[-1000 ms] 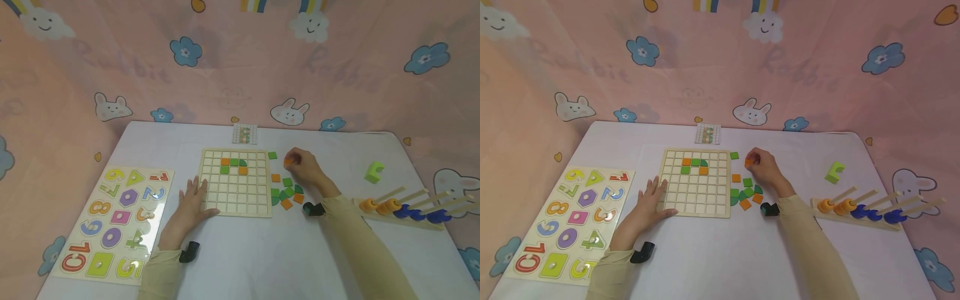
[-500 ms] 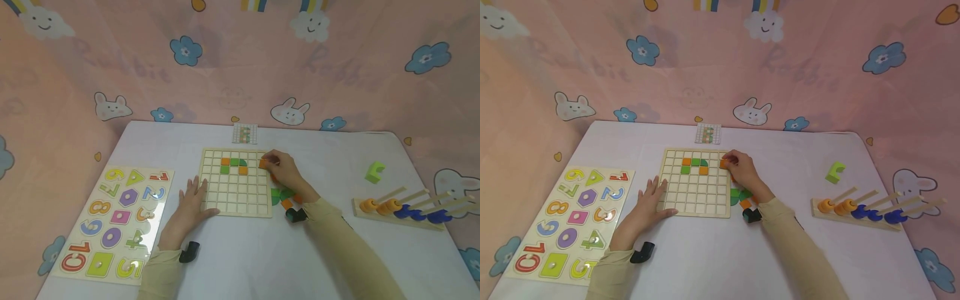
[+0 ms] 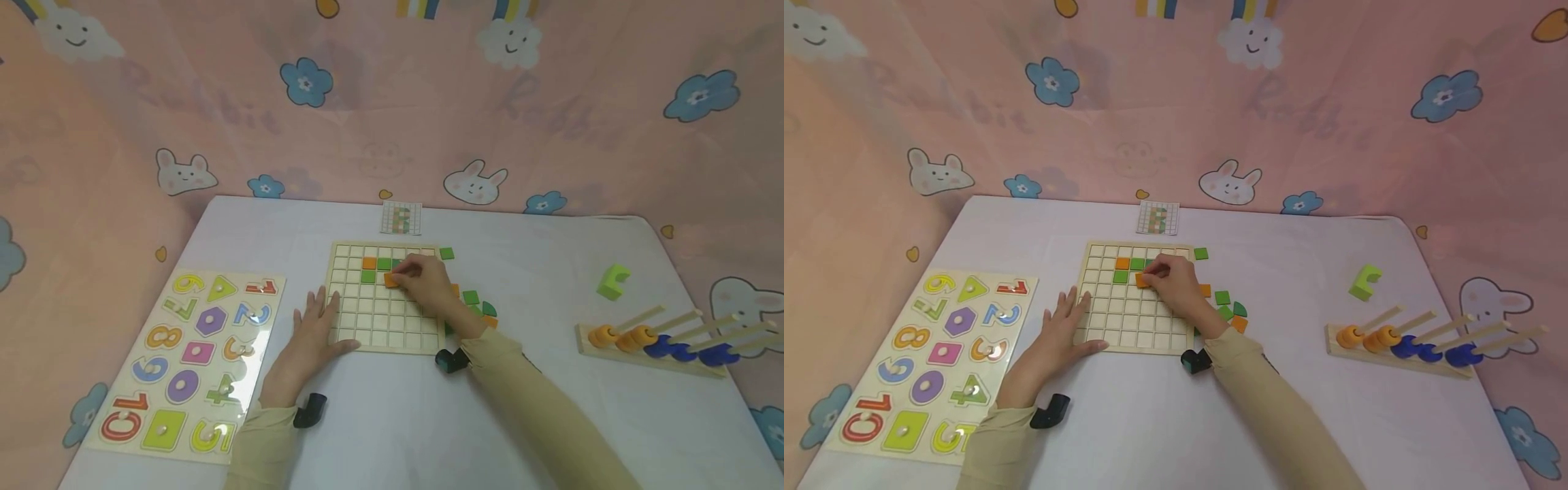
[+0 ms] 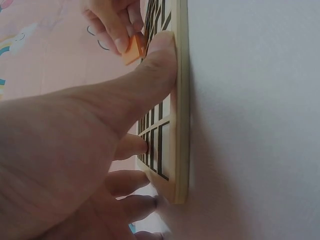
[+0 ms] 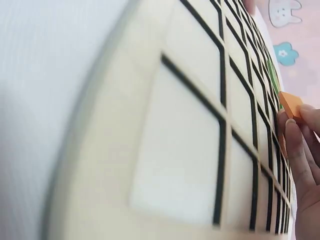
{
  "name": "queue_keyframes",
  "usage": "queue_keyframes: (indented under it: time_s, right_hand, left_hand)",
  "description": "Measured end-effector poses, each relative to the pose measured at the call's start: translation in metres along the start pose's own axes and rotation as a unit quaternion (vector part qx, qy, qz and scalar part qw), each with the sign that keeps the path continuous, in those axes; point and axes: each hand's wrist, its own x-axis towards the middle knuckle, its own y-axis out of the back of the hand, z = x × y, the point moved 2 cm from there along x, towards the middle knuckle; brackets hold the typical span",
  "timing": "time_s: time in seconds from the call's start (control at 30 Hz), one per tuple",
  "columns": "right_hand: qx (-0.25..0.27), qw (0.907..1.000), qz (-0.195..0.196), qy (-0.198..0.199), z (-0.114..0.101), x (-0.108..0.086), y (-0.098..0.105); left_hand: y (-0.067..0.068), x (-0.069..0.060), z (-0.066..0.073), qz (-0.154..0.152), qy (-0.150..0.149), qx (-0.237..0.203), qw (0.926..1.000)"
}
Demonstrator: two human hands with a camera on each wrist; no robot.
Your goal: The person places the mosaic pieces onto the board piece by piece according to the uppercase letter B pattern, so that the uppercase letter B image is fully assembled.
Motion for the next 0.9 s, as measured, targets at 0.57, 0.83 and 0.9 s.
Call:
queue_keyframes:
  time_s: [0.57, 0.83, 0.9]
  right_hand:
    - [-0.001, 0.9996, -0.029, 0.009, -0.014, 0.003, -0.035]
    - [-0.048, 0.9979, -0.027, 0.032, -0.012, 0.002, -0.037]
    - [-0.055, 0.9975, -0.025, 0.036, -0.011, 0.002, -0.036]
  left_hand:
    - [0.001, 0.000, 0.001, 0.004, -0.002, 0.005, 1.0000]
    - [0.002, -0.001, 0.001, 0.005, -0.002, 0.005, 1.0000]
    - [0.002, -0.001, 0.001, 0.005, -0.002, 0.005, 1.0000]
